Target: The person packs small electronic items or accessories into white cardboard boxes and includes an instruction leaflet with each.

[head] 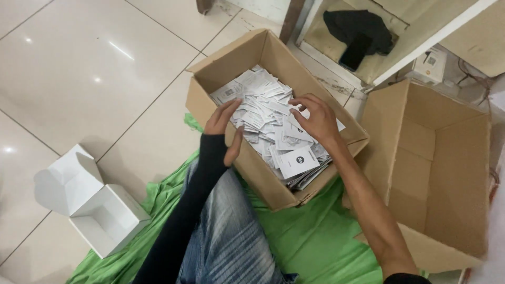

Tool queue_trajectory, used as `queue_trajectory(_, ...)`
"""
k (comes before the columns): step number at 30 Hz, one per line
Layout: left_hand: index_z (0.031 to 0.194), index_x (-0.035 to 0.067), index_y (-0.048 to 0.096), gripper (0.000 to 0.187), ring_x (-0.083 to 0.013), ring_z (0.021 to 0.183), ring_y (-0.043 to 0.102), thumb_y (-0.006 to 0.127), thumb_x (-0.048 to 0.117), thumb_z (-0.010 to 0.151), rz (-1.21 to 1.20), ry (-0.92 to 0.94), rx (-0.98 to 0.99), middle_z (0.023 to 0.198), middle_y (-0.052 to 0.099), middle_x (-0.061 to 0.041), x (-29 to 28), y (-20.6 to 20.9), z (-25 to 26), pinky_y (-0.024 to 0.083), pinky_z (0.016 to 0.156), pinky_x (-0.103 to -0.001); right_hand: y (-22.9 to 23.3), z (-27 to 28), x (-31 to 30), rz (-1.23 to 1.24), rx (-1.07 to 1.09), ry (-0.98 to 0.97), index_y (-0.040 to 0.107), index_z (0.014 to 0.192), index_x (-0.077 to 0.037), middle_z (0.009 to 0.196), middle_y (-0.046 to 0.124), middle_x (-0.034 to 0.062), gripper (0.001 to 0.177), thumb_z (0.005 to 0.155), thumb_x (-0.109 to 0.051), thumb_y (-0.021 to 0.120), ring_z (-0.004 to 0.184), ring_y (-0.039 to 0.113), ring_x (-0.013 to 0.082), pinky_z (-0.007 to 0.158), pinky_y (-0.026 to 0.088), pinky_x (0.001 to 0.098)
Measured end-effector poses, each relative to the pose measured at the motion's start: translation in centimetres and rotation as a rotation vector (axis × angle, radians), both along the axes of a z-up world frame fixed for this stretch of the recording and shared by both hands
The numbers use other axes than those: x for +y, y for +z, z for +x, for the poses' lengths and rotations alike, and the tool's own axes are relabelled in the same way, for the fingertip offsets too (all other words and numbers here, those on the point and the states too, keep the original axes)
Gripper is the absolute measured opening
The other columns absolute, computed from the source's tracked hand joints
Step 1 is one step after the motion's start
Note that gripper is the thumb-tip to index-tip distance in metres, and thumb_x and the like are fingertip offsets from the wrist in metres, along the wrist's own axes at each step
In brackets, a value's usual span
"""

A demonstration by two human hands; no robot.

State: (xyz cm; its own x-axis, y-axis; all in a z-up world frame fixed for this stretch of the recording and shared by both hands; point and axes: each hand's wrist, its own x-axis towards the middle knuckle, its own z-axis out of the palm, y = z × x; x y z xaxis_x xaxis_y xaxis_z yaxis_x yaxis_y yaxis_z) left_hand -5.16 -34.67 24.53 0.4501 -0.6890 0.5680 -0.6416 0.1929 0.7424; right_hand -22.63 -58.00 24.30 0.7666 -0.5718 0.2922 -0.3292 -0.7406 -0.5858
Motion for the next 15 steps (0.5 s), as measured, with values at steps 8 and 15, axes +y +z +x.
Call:
queue_trajectory(8,0.144,0.01,0.055,0.054,-0.0248,0.109,0.07,0.066,0.007,0.091,0.003,-0.176,0.312,0.132,0.065,-0.013,-12.8,-7.2,-0.9,0.054,0.091,-0.036,-5.4,-1.7,-3.7,-0.273,0.389,0.072,0.072,0.119,-0.003,0.113,0.07,0.0156,0.056,0.071,-0.029,0.085,0.098,0.068,0.0366,0.082,0.055,0.0461)
queue_trajectory(15,0.123,-0.001,0.069,0.043,-0.0237,0.079,0.077,0.076,0.031,0.096,0.241,-0.113,0.626,0.096,0.074,-0.015,-15.8,-15.2,-0.4,0.06,0.068,-0.034,-5.7,-1.0,-3.6,-0.316,0.407,-0.022,0.078,0.101,-0.009,0.098,0.069,0.0082,0.021,0.082,-0.019,0.079,0.093,0.07,0.0301,0.072,0.053,0.0459)
